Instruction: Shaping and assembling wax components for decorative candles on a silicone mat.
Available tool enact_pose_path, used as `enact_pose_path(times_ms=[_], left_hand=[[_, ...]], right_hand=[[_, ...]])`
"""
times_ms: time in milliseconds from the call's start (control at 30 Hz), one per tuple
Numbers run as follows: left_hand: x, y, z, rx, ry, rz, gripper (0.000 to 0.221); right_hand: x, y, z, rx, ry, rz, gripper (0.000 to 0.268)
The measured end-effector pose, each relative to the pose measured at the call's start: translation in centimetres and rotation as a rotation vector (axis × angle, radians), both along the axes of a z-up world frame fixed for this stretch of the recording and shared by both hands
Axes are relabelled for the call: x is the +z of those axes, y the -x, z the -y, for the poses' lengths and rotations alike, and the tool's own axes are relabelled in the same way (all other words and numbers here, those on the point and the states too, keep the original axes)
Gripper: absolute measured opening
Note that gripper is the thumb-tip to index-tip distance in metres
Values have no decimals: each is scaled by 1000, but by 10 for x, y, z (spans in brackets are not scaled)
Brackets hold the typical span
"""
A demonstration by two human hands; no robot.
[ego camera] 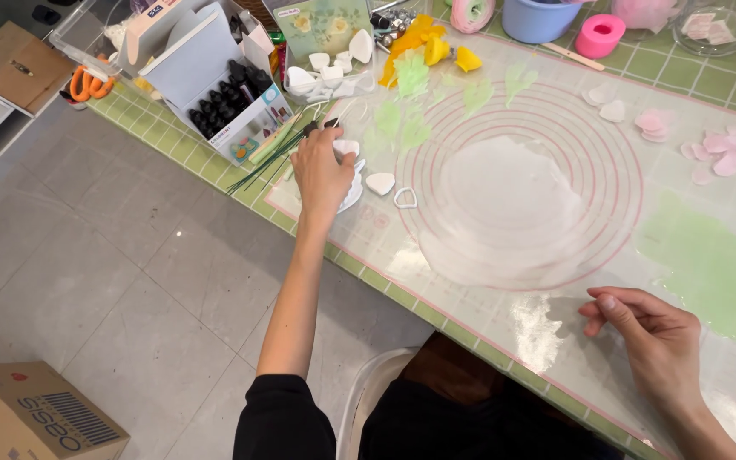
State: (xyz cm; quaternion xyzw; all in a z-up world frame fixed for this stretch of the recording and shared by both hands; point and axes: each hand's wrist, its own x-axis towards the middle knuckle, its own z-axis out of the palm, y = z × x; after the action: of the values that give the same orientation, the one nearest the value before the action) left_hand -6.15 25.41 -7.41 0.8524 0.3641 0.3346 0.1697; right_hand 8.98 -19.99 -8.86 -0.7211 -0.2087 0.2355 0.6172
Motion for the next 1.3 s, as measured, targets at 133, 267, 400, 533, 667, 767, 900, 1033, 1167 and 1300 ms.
enact_pose_path(times_ms=[133, 267, 400, 533, 667, 767, 900, 1033, 1167, 1300], left_hand=[[14, 6, 37, -74, -176, -6, 40], [25, 12, 84, -438, -50, -91, 30], [15, 15, 91, -555, -150, -130, 33], [16, 16, 89, -501, -182, -150, 30], [23, 25, 87, -411, -231, -159, 31], [14, 30, 81, -443, -221, -113, 30], [28, 54, 50, -409, -114, 99, 34], [33, 87, 8, -195, -98, 268, 25], [27, 105, -3, 5, 87, 307, 18], [21, 110, 11, 55, 174, 210, 17]], right_hand=[[-4, -4, 2, -10, -33, 7, 23], [-5, -3, 4, -3, -53, 5, 22], [-5, -1, 3, 4, -53, 16, 22], [-4, -1, 3, -6, -66, 38, 22], [2, 2, 0, -19, -74, 65, 24], [11, 8, -4, -41, -50, 86, 26], [10, 7, -4, -56, -37, 96, 26], [7, 5, -2, -30, -50, 105, 23], [5, 9, -2, 20, -12, 115, 22], [17, 10, -7, -5, 66, 172, 20]])
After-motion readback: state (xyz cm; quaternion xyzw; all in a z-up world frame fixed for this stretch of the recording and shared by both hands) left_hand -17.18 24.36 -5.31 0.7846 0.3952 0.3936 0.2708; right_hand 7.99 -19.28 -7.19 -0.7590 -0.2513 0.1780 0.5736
